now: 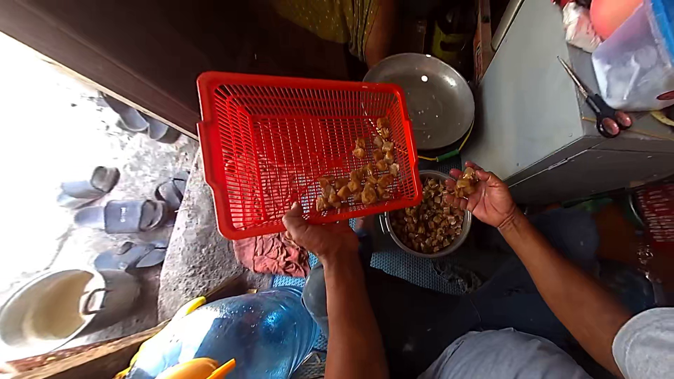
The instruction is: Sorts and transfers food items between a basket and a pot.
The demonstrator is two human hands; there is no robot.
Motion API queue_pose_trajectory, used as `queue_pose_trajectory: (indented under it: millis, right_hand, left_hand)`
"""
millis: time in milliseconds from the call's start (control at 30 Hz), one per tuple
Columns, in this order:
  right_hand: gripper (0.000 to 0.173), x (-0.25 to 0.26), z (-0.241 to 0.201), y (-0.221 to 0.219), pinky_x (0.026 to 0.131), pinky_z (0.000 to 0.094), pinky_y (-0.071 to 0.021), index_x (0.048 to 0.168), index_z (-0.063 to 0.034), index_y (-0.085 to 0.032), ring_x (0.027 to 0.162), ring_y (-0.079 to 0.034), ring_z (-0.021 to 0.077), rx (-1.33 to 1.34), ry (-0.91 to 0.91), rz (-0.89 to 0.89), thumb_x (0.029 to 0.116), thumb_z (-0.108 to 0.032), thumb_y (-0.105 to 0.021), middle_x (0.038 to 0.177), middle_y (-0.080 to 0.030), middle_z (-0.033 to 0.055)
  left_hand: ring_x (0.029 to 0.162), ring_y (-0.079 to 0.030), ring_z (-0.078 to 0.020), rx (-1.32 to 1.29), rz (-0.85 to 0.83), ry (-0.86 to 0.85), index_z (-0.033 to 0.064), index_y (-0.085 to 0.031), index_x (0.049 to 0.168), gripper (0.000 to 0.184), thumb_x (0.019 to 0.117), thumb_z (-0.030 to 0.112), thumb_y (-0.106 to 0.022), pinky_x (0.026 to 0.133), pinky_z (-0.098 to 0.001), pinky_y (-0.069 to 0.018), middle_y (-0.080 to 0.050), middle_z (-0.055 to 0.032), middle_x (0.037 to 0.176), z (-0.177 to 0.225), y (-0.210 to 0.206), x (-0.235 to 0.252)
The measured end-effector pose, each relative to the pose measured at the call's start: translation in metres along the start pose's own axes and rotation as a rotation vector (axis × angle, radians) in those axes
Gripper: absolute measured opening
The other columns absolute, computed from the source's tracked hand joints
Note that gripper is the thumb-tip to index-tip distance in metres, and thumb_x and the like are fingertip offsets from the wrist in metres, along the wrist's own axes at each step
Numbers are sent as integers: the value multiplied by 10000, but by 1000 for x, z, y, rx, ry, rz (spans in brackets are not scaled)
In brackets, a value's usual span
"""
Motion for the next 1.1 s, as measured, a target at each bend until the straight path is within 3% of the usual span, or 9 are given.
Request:
queue_pose_trajectory:
  millis: [167, 367, 667, 800, 933, 1100]
  right_hand:
    - [432, -4, -7, -27, 1002, 588, -525, 1441, -250, -474, 1262, -602, 383, 70, 39, -51, 1092, -409, -273, 1435, -570, 138]
    - [436, -10, -16, -49, 1029, 602, -506, 1439, -232, -497, 1319, -562, 407, 54, 81, -148, 1074, -317, -276, 1460, -557, 160]
    - [489, -13, -22, -97, 1035, 575, -518, 1455, -248, -496, 1314, -563, 418, -16, 114, -307, 1000, -69, -490, 1481, -525, 195]
    - [563, -8, -19, -115, 1032, 537, -537, 1490, -240, -444, 1287, -593, 389, -131, 96, -312, 989, 9, -507, 1489, -517, 189]
    - [436, 0, -20, -135, 996, 532, -558, 1490, -202, -415, 1245, -619, 376, -229, 77, -277, 1073, -91, -349, 1456, -529, 196]
    - [395, 19, -12, -170, 924, 469, -588, 1493, -212, -450, 1156, -660, 286, -461, 112, -244, 1129, -297, -324, 1400, -583, 129]
  left_hand:
    - [1120, -649, -322, 28, 20, 12, 148, -513, 1271, 342, 1030, 344, -372, 878, -623, -541, -657, -135, 1205, 0, 3, 0]
    - [1114, -646, -317, 47, 41, 28, 144, -516, 1265, 346, 1030, 354, -374, 880, -616, -537, -655, -133, 1195, -1, 5, 0]
    - [1088, -658, -286, 35, 16, 39, 149, -544, 1242, 348, 1030, 365, -372, 876, -577, -548, -672, -112, 1160, -1, 1, -3]
    - [1047, -665, -268, 35, 45, 56, 152, -551, 1211, 332, 1026, 365, -378, 850, -549, -557, -674, -94, 1122, -1, 1, -5]
    - [1036, -665, -267, 31, 57, 64, 152, -558, 1173, 322, 1014, 383, -400, 852, -549, -554, -675, -92, 1088, -3, 4, -4]
    - [1009, -684, -263, 12, 45, 56, 135, -573, 1156, 303, 1040, 344, -386, 834, -532, -575, -692, -97, 1062, 0, -2, -9]
Point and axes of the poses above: each hand's wrist, its own x-axis towards the middle knuckle, its own y-axis out of the back of the hand, z = x × y, the point moved 8 cm from there along x, towards the middle knuckle
